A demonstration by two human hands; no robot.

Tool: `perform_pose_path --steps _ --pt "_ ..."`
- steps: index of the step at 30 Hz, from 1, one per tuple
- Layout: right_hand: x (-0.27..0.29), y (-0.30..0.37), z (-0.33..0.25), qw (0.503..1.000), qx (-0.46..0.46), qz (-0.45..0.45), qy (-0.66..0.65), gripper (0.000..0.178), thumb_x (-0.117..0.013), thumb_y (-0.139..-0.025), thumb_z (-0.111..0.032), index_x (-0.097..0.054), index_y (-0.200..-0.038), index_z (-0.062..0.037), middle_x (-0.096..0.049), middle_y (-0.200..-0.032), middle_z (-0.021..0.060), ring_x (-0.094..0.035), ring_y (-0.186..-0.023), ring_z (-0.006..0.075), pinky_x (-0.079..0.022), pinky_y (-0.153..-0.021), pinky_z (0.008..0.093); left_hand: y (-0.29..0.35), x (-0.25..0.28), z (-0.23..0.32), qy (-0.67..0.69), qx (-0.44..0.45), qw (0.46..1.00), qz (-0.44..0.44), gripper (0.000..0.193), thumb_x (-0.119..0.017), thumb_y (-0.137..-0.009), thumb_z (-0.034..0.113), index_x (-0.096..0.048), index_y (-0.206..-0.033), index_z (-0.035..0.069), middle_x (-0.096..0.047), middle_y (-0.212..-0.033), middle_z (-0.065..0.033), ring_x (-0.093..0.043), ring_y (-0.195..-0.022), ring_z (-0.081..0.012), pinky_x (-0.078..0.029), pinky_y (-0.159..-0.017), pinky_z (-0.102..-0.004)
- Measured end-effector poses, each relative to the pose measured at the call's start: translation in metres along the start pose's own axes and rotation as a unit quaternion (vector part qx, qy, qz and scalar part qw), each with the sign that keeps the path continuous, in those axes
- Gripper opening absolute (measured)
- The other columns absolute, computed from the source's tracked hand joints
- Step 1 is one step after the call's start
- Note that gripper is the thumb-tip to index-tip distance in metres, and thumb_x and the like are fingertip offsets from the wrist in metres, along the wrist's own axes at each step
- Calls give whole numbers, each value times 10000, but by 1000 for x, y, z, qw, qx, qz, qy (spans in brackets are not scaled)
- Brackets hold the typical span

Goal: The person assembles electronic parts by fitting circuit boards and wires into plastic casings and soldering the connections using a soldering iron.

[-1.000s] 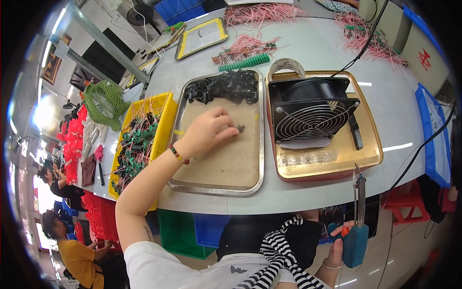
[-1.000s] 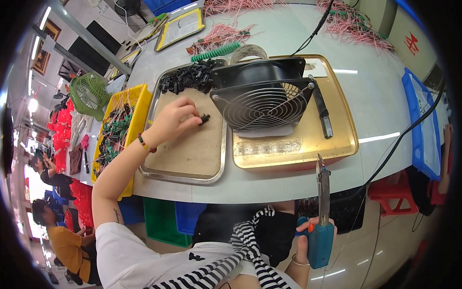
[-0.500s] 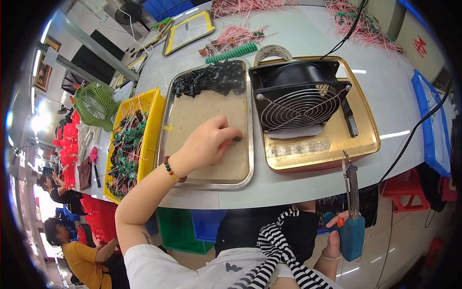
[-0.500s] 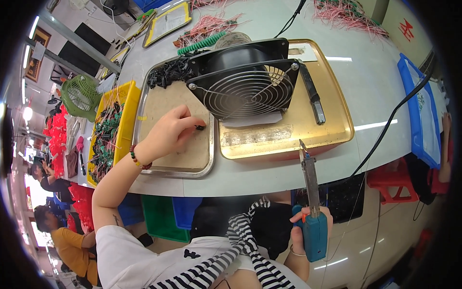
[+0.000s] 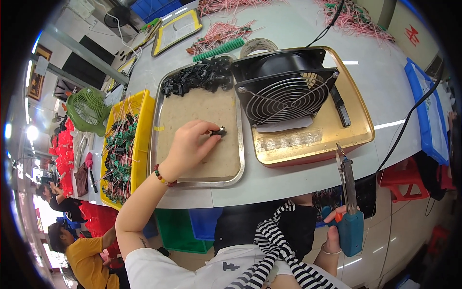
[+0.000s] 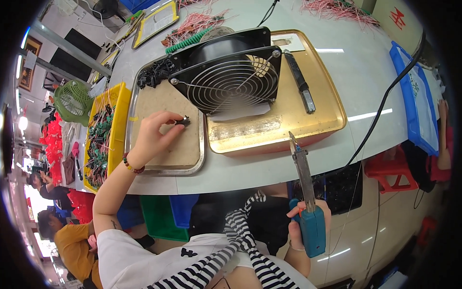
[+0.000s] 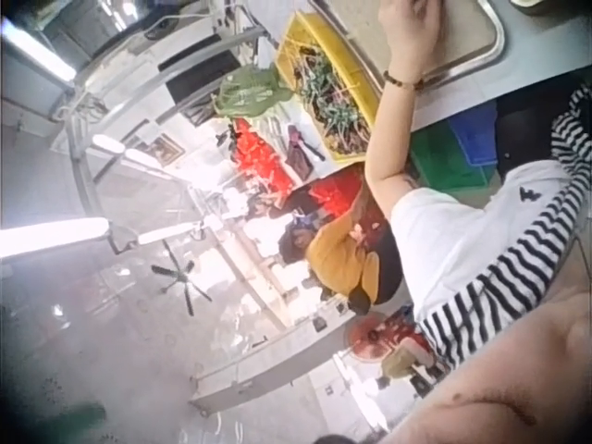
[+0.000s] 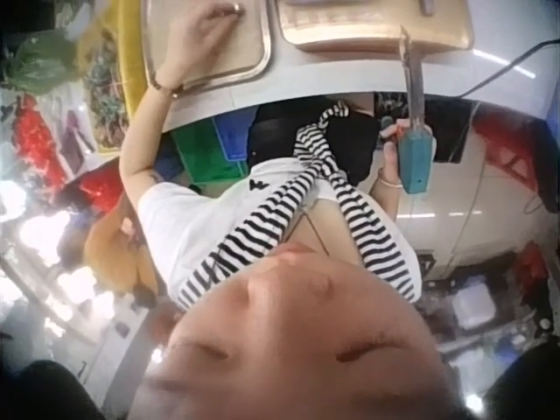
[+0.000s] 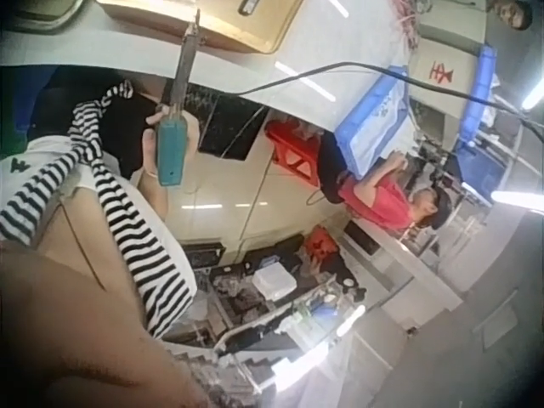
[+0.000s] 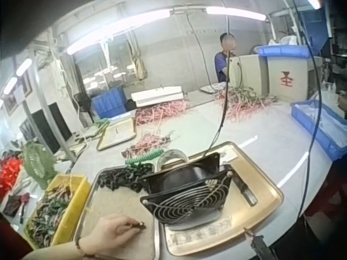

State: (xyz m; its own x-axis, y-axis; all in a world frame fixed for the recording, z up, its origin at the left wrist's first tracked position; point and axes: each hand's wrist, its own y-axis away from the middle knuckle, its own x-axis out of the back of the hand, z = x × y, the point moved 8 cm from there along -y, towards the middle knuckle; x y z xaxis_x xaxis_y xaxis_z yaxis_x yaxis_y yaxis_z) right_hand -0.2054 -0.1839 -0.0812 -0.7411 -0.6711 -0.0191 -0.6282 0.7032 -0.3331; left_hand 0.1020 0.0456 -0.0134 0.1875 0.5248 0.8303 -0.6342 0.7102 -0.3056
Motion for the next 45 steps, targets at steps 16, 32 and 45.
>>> perform_pose_path --steps 16,32,45 --pt "2 -2 0 1000 0 2 -7 409 -710 -744 -244 -562 -1032 6 -593 -803 90 -589 -612 152 -454 -632 272 -31 -20 100 96 -84 991 -29 143 -743 -735 47 -705 -872 34 -689 -860 -79 -625 -671 -155 -447 -498 -246" --pt "8 -2 4 999 -5 31 -20 437 -708 -754 -261 -549 -1036 32 -554 -914 115 -601 -618 161 -443 -619 268 -26 15 76 167 -173 961 134 60 -636 -792 21 -631 -734 8 -629 -697 -63 -567 -564 -109 -450 -512 -229" --pt "16 3 7 999 -10 35 6 471 -699 -772 -309 -534 -1046 37 -543 -895 107 -601 -616 163 -443 -656 285 -89 -25 -41 -192 33 980 35 388 -657 -839 181 -512 -1188 96 -623 -891 -146 -633 -749 -354 -511 -655 -426"
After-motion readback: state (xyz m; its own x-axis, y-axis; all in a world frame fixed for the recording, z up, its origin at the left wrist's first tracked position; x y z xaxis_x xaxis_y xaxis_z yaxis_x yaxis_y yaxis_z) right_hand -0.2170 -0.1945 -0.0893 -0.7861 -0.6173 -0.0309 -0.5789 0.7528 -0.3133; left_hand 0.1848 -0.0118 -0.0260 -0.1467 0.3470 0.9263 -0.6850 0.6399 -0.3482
